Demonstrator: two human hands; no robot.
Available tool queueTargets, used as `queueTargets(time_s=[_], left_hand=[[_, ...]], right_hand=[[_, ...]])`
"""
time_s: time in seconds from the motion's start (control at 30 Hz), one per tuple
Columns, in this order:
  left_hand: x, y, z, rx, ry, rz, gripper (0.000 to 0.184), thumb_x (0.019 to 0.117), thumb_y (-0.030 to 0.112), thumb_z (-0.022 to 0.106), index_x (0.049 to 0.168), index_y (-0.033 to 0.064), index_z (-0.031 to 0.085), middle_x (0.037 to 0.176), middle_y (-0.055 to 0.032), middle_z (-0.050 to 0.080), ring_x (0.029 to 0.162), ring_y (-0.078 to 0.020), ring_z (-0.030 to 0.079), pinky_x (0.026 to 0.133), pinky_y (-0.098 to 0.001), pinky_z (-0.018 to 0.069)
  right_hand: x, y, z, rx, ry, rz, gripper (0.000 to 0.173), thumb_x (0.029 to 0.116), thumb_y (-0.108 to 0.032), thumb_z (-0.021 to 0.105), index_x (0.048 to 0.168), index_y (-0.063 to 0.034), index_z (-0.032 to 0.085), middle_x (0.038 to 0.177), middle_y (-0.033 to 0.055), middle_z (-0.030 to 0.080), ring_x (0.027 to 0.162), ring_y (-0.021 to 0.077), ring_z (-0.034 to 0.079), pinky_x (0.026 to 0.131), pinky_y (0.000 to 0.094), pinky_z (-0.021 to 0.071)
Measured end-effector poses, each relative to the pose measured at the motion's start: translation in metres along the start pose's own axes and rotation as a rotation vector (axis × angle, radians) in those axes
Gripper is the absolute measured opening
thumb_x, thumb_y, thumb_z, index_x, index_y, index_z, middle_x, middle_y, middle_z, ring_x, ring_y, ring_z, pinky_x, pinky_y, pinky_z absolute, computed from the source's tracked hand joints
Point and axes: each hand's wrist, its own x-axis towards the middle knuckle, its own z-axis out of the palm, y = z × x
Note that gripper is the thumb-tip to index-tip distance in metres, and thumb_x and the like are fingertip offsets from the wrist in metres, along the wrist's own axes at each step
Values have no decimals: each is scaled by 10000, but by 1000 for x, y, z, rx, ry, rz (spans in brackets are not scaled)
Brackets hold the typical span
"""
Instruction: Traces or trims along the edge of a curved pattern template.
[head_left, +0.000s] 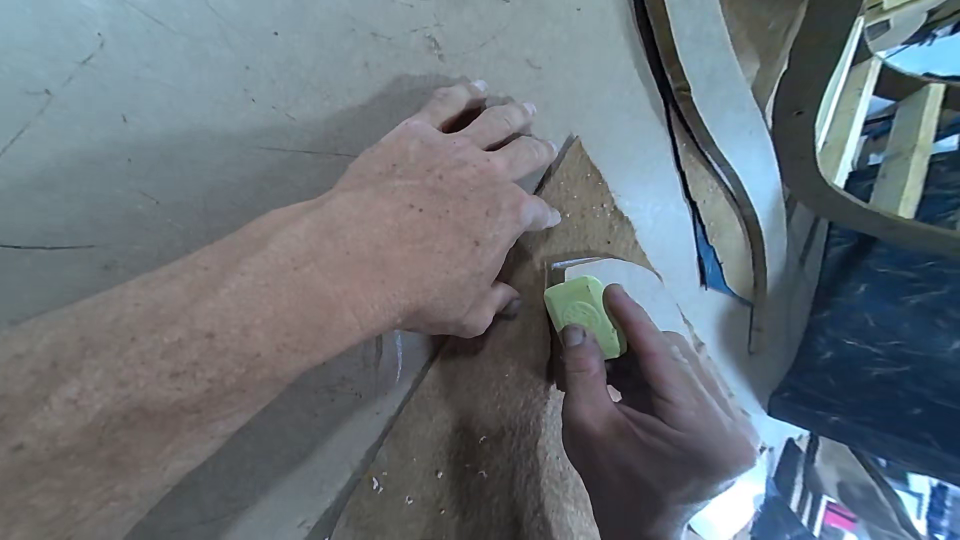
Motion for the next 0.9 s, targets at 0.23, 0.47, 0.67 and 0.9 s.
queueTargets(time_s=[0.23,0.47,0.67,0.9], left_hand=[[0,-1,1,-1,10,-1,717,845,728,543,1459,359,575,1642,-56,379,1542,-354,264,1242,-607,142],[0,-1,0,1,-4,2,725,852,730,533,1471,355,562,1652,-43,360,1550,-348,245,1245,-604,127],[0,-1,0,10,-15,9,735,864,735,510,1489,352,542,1647,-57,366,1548,-361,242,1238,-616,131],[0,-2,-1,15,-10,21,766,865,744,486,1506,327,528,1654,-73,349,1546,-381,237,1214,-645,174]], right_hand=[[-16,2,-7,40,2,23,331,919,-160,695,1192,23,734,771,29,636,618,19,604,525,159,517],[-36,3,-18,85,-25,48,331,914,-142,695,1183,48,725,804,49,668,617,23,631,525,168,556],[-55,1,-30,112,-57,73,329,920,-146,693,1182,52,719,791,42,628,627,19,629,551,160,571],[-84,-8,-50,78,-104,160,289,889,-105,728,1126,60,732,807,52,622,674,-2,638,604,123,573]])
